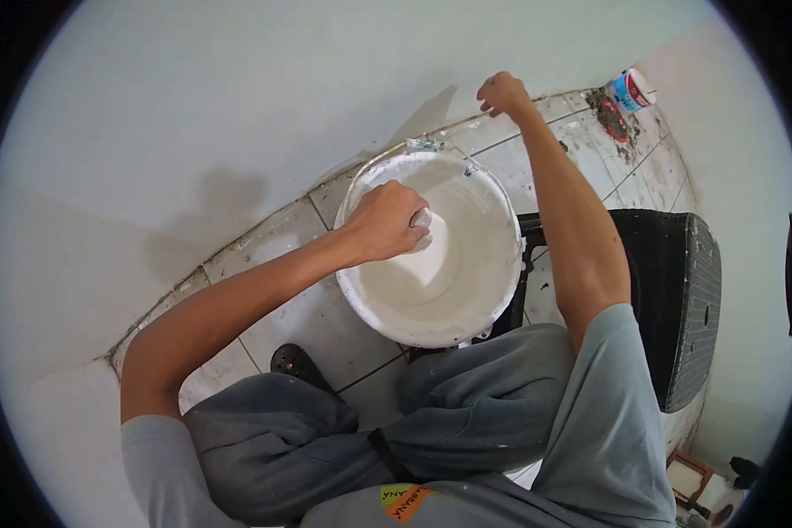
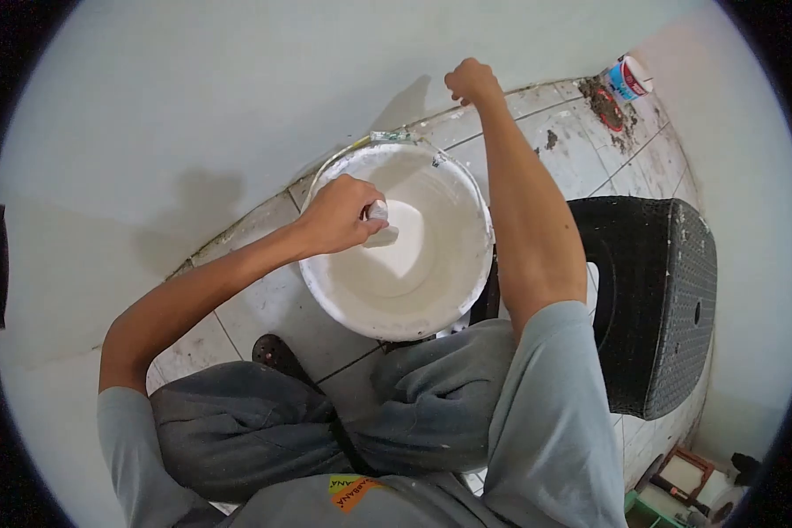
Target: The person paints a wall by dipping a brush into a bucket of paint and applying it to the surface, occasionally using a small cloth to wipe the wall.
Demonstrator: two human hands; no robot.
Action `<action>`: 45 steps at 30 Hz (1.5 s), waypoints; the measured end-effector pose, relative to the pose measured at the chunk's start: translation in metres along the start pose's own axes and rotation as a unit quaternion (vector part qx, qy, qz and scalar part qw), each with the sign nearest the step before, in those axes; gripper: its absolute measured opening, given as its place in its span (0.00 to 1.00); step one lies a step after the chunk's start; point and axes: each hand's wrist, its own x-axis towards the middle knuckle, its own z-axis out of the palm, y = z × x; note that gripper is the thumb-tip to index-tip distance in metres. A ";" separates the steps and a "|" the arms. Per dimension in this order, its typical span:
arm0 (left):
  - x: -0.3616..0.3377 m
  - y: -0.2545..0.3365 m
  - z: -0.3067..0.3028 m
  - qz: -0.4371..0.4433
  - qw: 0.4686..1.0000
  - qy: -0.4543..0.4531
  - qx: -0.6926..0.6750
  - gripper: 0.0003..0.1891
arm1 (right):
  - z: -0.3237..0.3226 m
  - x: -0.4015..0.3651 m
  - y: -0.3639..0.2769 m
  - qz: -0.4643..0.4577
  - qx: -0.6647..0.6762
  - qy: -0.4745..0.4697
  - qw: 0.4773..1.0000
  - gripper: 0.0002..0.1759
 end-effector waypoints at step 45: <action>-0.102 -0.089 -0.076 -0.295 0.764 0.158 -0.552 0.15 | 0.047 -0.008 -0.055 -0.037 0.020 -0.012 0.999 0.16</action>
